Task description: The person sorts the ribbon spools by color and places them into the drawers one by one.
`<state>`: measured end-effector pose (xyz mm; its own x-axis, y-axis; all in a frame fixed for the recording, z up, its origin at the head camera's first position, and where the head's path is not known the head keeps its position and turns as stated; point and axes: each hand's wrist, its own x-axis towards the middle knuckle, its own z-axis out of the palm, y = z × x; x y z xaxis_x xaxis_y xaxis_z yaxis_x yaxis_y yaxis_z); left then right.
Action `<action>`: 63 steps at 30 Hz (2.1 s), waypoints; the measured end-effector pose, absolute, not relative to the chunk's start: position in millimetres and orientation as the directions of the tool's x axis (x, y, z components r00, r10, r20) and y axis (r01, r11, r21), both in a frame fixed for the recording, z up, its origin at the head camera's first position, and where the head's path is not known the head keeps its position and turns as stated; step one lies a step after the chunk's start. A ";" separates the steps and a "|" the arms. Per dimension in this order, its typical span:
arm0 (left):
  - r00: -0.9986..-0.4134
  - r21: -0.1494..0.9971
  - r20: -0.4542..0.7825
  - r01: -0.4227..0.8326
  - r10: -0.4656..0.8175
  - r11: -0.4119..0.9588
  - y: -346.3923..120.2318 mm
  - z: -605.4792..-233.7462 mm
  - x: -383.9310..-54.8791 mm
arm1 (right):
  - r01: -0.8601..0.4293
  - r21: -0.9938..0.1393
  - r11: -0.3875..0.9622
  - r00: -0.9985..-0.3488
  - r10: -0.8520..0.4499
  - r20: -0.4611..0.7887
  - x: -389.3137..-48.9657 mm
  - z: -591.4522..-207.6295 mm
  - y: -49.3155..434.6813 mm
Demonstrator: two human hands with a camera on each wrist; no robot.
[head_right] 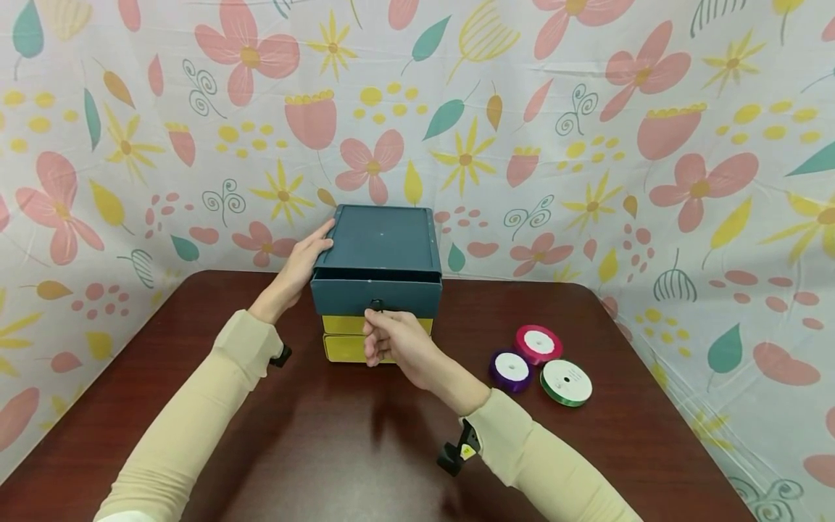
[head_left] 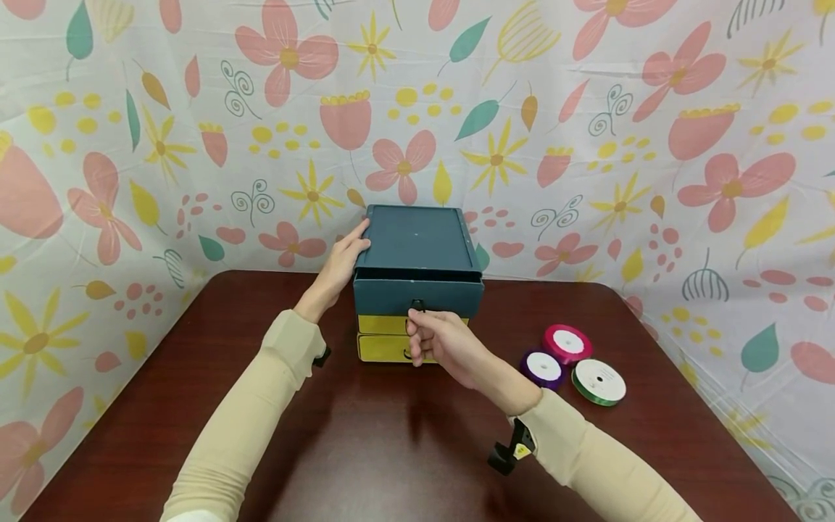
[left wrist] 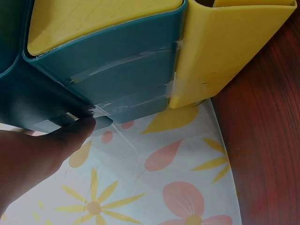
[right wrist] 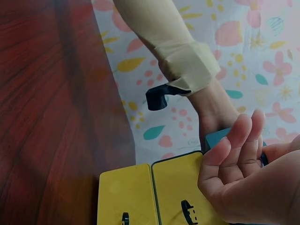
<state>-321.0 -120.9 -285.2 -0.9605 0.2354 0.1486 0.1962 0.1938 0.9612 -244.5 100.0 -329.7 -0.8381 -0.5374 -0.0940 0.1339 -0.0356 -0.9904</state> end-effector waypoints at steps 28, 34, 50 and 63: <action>-0.961 0.958 0.158 0.205 0.226 0.202 -122.1 -288.7 -324.5 | 0.135 -0.991 -0.015 -0.824 -0.556 -0.104 -228.0 -327.1 101.3; -0.962 0.956 0.161 0.208 0.221 0.208 -124.1 -293.6 -332.7 | 0.141 -0.990 -0.009 -0.828 -0.549 -0.113 -224.7 -326.0 100.0; -0.956 0.945 0.202 0.247 0.211 0.214 -125.6 -308.2 -347.1 | 0.122 -0.993 -0.001 -0.820 -0.564 -0.100 -218.3 -327.5 102.9; -0.954 0.941 0.207 0.254 0.215 0.223 -126.0 -307.8 -348.3 | 0.085 -0.996 0.012 -0.809 -0.583 -0.076 -214.0 -329.1 106.4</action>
